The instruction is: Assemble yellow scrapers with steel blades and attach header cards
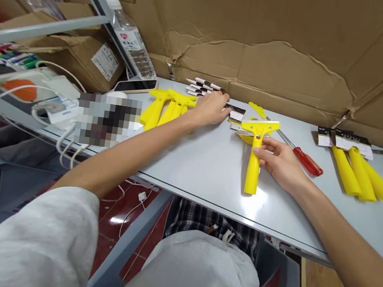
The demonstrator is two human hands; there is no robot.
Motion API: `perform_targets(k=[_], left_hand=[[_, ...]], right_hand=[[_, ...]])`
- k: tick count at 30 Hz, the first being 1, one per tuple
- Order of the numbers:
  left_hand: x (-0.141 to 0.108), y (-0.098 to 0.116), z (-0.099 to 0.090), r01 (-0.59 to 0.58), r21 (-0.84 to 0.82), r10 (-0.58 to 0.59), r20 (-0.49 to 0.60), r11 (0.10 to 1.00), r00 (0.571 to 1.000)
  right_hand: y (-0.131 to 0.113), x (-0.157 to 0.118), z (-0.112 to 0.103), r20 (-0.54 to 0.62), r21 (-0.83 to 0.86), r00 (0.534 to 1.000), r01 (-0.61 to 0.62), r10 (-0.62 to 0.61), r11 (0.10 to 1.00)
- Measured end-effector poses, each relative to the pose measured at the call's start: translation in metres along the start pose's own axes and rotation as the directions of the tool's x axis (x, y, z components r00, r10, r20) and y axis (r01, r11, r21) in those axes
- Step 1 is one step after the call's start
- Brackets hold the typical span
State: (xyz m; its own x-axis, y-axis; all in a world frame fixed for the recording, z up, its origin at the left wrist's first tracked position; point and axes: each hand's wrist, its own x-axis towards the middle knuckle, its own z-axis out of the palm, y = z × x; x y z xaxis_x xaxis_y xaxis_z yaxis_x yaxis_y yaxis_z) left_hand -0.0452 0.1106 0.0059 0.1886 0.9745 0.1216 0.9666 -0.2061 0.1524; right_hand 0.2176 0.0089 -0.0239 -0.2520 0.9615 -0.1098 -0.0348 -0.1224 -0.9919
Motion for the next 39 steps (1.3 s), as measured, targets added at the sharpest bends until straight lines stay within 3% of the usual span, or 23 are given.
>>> perform_targets(k=[6, 13, 17, 20, 23, 25, 29, 33, 35, 39], left_hand=[[-0.002, -0.002, 0.000, 0.084, 0.113, -0.089, 0.038, 0.990, 0.995], [-0.001, -0.026, 0.002, 0.153, 0.031, -0.151, -0.060, 0.988, 0.987], [-0.010, -0.025, -0.007, 0.135, -0.122, -0.153, -0.152, 0.983, 0.976], [-0.017, -0.021, -0.018, 0.052, -0.313, -0.142, -0.272, 0.948, 0.952], [-0.022, -0.016, -0.024, -0.117, -0.601, -0.106, -0.322, 0.790, 0.941], [-0.024, -0.011, -0.023, -0.147, -0.751, -0.097, -0.271, 0.644, 0.958], [-0.028, 0.005, -0.014, -0.024, -0.917, -0.062, -0.053, 0.398, 0.997], [-0.034, 0.019, -0.011, 0.060, -0.981, 0.114, 0.082, 0.185, 0.990], [-0.039, 0.023, -0.014, 0.054, -0.984, 0.216, 0.091, 0.173, 0.972], [-0.047, 0.025, -0.023, -0.014, -0.952, 0.334, 0.093, 0.306, 0.938]], right_hand=[[-0.003, 0.000, 0.002, -0.011, 0.028, 1.000, -0.012, 0.013, 1.000], [-0.009, -0.003, 0.006, -0.006, -0.005, 0.999, -0.041, 0.041, 0.999], [-0.007, -0.001, 0.006, -0.025, 0.018, 0.999, -0.024, 0.025, 1.000], [-0.007, 0.003, -0.002, -0.045, 0.024, 0.999, 0.019, -0.018, 1.000], [-0.011, 0.005, -0.014, -0.082, 0.050, 0.992, 0.098, -0.094, 0.994], [-0.015, 0.006, -0.021, -0.127, 0.094, 0.985, 0.131, -0.119, 0.987], [-0.023, 0.007, -0.024, -0.224, 0.182, 0.969, 0.142, -0.100, 0.973], [-0.029, 0.009, -0.026, -0.326, 0.211, 0.940, 0.179, -0.103, 0.961], [-0.030, 0.011, -0.031, -0.389, 0.222, 0.910, 0.242, -0.142, 0.945], [-0.032, 0.016, -0.045, -0.502, 0.163, 0.832, 0.360, -0.237, 0.919]])
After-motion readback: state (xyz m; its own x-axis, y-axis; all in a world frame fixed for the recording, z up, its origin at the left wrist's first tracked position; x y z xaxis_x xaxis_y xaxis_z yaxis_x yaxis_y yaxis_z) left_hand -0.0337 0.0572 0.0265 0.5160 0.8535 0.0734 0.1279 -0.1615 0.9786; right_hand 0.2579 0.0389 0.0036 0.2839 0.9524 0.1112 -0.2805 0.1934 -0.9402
